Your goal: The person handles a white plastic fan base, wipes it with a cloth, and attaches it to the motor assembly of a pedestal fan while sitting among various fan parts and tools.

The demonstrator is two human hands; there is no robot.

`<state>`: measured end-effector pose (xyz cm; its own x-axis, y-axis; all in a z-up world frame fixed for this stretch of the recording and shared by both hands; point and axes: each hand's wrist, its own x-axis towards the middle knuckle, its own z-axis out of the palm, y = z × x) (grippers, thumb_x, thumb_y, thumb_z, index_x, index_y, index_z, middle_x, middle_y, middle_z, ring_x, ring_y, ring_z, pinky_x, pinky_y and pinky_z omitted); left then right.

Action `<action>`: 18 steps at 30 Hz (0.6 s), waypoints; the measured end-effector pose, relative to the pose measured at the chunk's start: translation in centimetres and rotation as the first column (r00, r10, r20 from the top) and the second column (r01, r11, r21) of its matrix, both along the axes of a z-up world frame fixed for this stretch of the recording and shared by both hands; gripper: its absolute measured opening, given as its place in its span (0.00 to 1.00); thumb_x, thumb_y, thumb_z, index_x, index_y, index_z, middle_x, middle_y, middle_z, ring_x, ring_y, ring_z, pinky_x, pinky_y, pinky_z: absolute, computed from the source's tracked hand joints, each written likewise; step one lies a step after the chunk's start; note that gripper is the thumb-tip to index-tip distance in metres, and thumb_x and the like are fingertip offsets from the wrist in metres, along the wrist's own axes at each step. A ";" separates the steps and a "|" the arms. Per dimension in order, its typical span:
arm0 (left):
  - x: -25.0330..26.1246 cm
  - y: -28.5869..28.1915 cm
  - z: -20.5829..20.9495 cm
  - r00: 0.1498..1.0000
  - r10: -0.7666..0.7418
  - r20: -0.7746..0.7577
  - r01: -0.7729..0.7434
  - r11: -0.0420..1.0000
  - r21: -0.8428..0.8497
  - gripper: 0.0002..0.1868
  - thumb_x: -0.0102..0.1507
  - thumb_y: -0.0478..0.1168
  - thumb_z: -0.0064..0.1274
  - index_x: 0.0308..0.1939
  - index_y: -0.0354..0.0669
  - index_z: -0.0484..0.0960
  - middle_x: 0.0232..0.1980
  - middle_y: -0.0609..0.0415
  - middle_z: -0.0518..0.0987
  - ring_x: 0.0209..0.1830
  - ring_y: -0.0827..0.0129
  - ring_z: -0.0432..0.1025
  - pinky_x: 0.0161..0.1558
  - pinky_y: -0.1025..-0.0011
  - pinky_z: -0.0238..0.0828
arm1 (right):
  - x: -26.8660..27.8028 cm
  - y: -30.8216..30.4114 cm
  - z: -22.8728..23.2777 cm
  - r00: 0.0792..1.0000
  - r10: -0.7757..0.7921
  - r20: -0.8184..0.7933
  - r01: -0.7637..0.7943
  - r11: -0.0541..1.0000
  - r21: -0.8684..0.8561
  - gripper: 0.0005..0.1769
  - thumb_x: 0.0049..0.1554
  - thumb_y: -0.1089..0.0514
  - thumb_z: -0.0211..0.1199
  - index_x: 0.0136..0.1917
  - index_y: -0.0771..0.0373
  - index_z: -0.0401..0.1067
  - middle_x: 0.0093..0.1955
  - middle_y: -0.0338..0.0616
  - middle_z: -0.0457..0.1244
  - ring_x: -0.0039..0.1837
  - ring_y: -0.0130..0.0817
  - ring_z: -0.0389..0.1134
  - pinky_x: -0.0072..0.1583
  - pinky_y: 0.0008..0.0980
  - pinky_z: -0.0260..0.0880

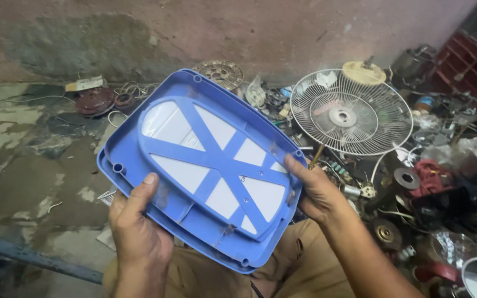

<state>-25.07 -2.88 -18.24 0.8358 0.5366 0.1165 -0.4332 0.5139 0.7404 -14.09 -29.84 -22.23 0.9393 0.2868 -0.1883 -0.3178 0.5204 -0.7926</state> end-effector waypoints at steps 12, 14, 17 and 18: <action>5.9 3.1 -1.3 0.979 -0.032 0.200 -0.031 0.951 0.307 0.22 0.60 0.34 0.58 0.55 0.21 0.76 0.39 0.49 0.76 0.32 0.67 0.69 0.36 0.71 0.66 | 6.6 1.9 -5.9 0.991 0.027 0.131 -0.066 0.950 0.305 0.28 0.54 0.55 0.69 0.64 0.70 0.70 0.56 0.52 0.70 0.55 0.40 0.74 0.60 0.40 0.75; 6.7 3.3 -1.2 0.991 -0.004 0.134 -0.057 0.891 0.450 0.18 0.58 0.35 0.61 0.46 0.22 0.78 0.35 0.48 0.78 0.31 0.64 0.72 0.37 0.69 0.70 | 9.3 2.5 -7.7 0.987 0.108 0.121 -0.143 0.931 0.335 0.29 0.55 0.51 0.69 0.64 0.71 0.69 0.55 0.53 0.70 0.54 0.41 0.74 0.59 0.39 0.74; 7.3 3.2 -1.0 0.987 0.013 0.162 -0.097 0.847 0.522 0.22 0.54 0.38 0.58 0.51 0.30 0.80 0.41 0.51 0.83 0.38 0.69 0.78 0.44 0.71 0.76 | 12.1 4.0 -10.9 0.984 0.083 0.155 -0.123 0.955 0.271 0.29 0.57 0.50 0.69 0.66 0.69 0.70 0.57 0.51 0.70 0.56 0.39 0.73 0.59 0.37 0.72; 7.3 3.6 -1.0 0.987 0.024 0.161 -0.104 0.851 0.515 0.22 0.54 0.38 0.58 0.51 0.30 0.80 0.41 0.51 0.83 0.38 0.69 0.78 0.44 0.71 0.76 | 12.8 4.4 -11.5 0.984 0.093 0.153 -0.131 0.956 0.263 0.29 0.57 0.50 0.69 0.66 0.69 0.70 0.57 0.51 0.70 0.56 0.39 0.73 0.59 0.37 0.72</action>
<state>-17.76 0.70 -19.25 0.7543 0.4151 0.5087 -0.5732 0.0385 0.8185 -1.31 -25.40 -33.72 0.9094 0.4140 0.0396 -0.2845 0.6887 -0.6669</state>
